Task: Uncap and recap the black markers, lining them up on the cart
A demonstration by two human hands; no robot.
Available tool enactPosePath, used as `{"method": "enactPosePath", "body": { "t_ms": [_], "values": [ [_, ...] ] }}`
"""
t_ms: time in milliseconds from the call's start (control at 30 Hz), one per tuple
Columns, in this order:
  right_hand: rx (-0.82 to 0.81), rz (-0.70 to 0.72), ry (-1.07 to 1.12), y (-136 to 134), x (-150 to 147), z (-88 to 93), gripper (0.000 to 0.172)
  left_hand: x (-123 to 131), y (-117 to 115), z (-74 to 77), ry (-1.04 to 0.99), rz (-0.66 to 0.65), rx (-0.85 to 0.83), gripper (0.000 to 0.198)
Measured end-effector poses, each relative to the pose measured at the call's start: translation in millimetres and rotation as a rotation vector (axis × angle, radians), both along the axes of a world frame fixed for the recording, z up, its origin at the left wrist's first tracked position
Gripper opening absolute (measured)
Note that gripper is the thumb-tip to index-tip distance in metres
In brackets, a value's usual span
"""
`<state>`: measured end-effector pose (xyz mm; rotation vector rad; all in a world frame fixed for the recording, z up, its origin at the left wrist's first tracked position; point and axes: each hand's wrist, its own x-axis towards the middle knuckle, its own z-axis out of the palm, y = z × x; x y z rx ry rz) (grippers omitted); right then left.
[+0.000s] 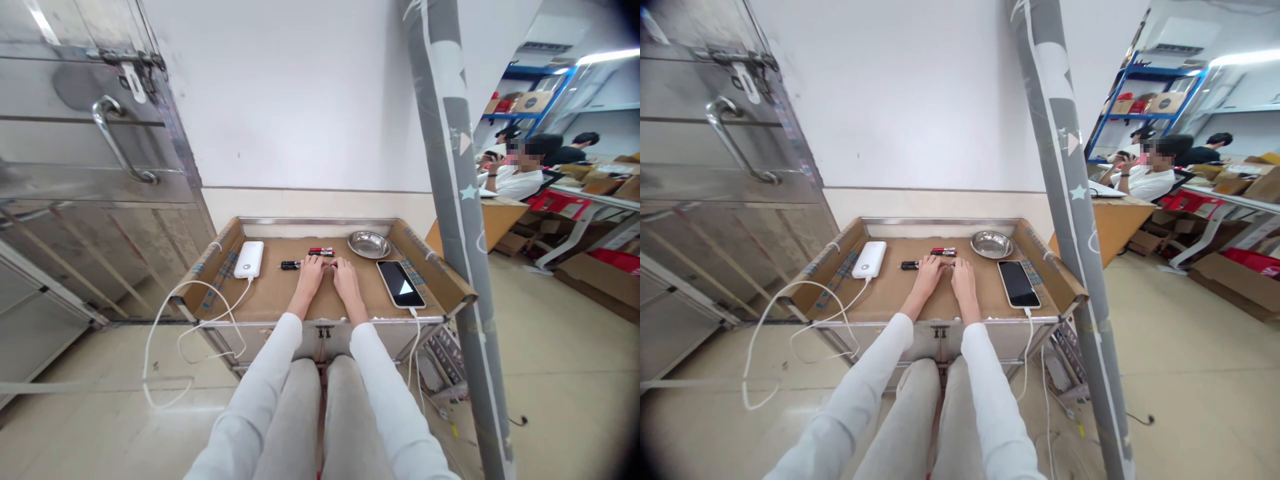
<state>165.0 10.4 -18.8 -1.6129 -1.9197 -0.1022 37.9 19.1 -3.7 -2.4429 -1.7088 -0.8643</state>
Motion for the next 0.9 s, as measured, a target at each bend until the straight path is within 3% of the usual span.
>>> {"method": "enactPosePath", "body": {
  "t_ms": [167, 367, 567, 900],
  "values": [
    [0.035, 0.045, 0.013, -1.9, -0.4, 2.0, 0.023, -1.4, -2.3, 2.6, -0.057, -0.003, 0.005, 0.018],
    [0.014, -0.121, -0.013, -10.1, -2.4, 11.3, 0.02, 1.4, -5.8, -2.5, 0.08, 0.236, -0.01, 0.026],
    [-0.025, -0.212, -0.045, -9.8, -2.8, 12.7, 0.02, 0.7, -4.1, -5.3, 0.13, 0.12, -0.006, 0.022],
    [-0.009, -0.126, -0.036, -11.2, -2.4, 15.1, 0.027, -1.0, -5.3, 0.1, 0.047, 0.042, 0.043, 0.022]
  ]
}}
